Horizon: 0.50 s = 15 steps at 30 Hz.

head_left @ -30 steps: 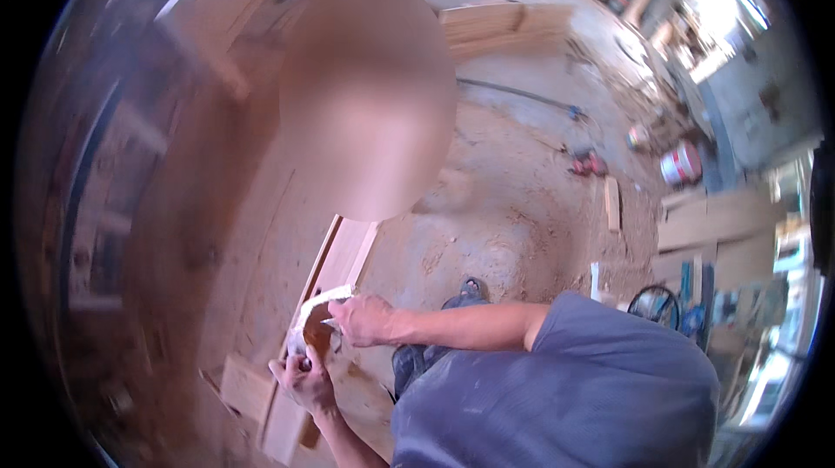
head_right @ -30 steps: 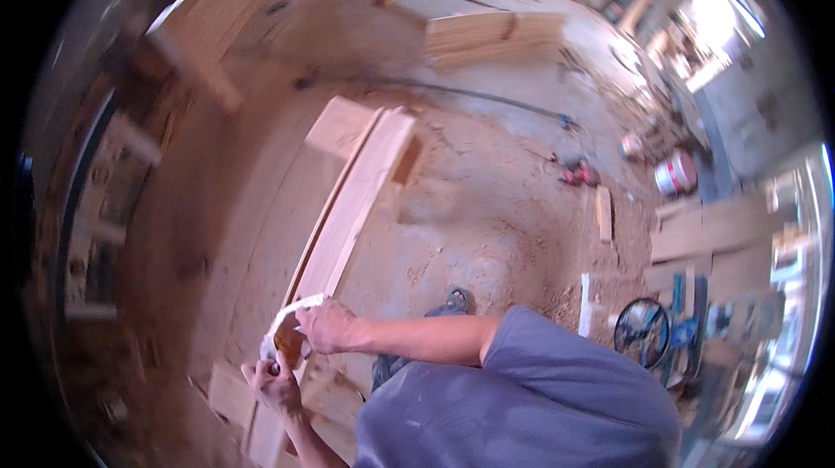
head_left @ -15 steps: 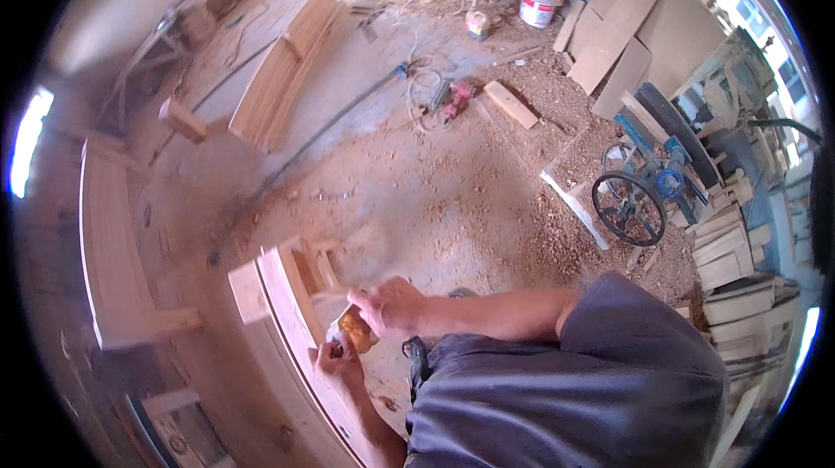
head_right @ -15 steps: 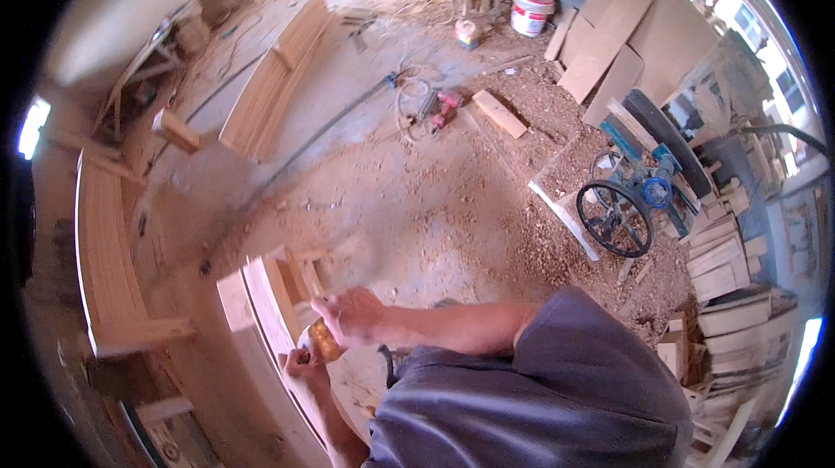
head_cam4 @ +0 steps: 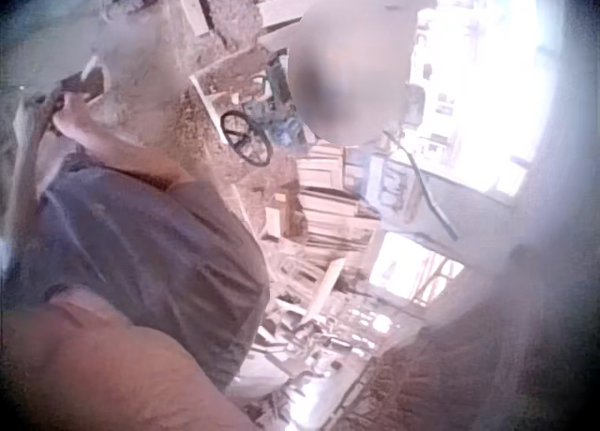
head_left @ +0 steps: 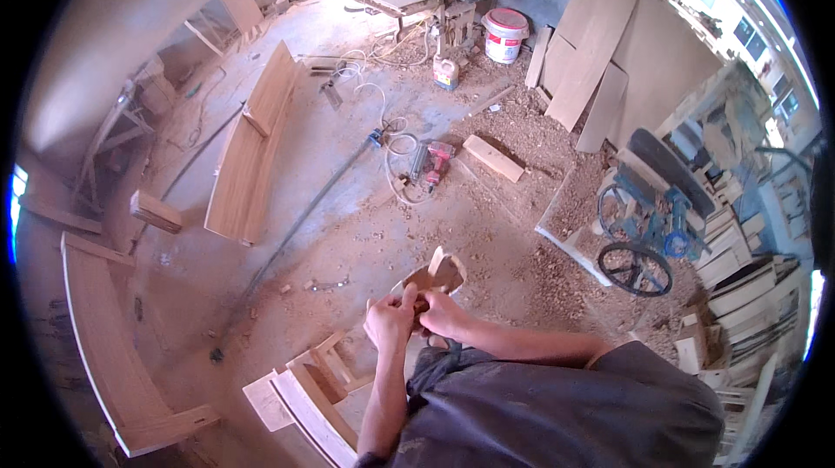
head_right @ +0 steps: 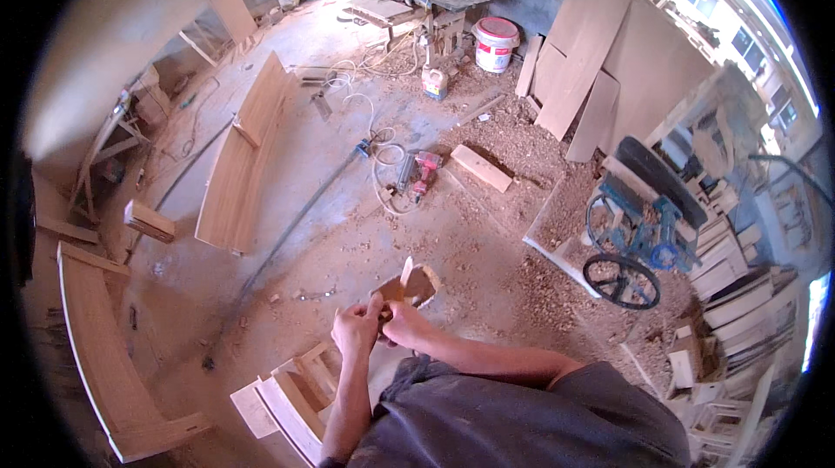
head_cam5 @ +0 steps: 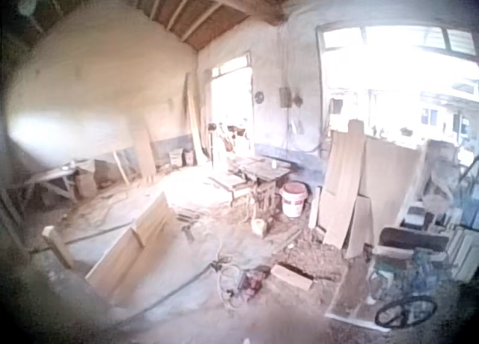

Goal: The person assembles a wooden headboard by fitting a carved central panel into a frame and securing it with wooden dowels. They use a hammer to tap the dowels into place and a chisel to adjust the fit of the wood pieces. The process involves repeated alignment and adjustment of the components to ensure a proper fit.

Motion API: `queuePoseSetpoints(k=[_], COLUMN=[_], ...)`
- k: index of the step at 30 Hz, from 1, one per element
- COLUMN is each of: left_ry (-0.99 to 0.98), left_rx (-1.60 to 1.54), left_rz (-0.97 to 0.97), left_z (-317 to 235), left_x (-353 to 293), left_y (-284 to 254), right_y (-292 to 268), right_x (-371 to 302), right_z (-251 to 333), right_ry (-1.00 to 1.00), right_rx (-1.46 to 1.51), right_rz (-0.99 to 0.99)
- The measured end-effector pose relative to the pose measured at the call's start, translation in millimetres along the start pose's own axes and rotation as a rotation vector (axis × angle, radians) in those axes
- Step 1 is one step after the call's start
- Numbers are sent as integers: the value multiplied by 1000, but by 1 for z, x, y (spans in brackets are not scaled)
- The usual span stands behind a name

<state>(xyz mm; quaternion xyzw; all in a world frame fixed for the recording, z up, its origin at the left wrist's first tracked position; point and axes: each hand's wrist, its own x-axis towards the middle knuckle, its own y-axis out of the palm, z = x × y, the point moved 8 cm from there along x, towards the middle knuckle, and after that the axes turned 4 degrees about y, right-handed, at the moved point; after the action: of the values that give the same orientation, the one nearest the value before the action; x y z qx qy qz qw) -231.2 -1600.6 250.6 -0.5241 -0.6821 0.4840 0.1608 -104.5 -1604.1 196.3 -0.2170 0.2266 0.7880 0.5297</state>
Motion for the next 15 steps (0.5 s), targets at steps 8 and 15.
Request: queuePoseSetpoints(k=[8, 15], left_ry=[118, 269], left_rx=[-219, -564], left_rz=[423, 640], left_z=[-112, -195], left_x=[129, 250], left_y=[54, 138], right_y=[-98, -226], right_x=[109, 234], right_z=[46, 60], right_ry=[-113, 234], right_rx=[137, 215], right_rz=[-298, -416])
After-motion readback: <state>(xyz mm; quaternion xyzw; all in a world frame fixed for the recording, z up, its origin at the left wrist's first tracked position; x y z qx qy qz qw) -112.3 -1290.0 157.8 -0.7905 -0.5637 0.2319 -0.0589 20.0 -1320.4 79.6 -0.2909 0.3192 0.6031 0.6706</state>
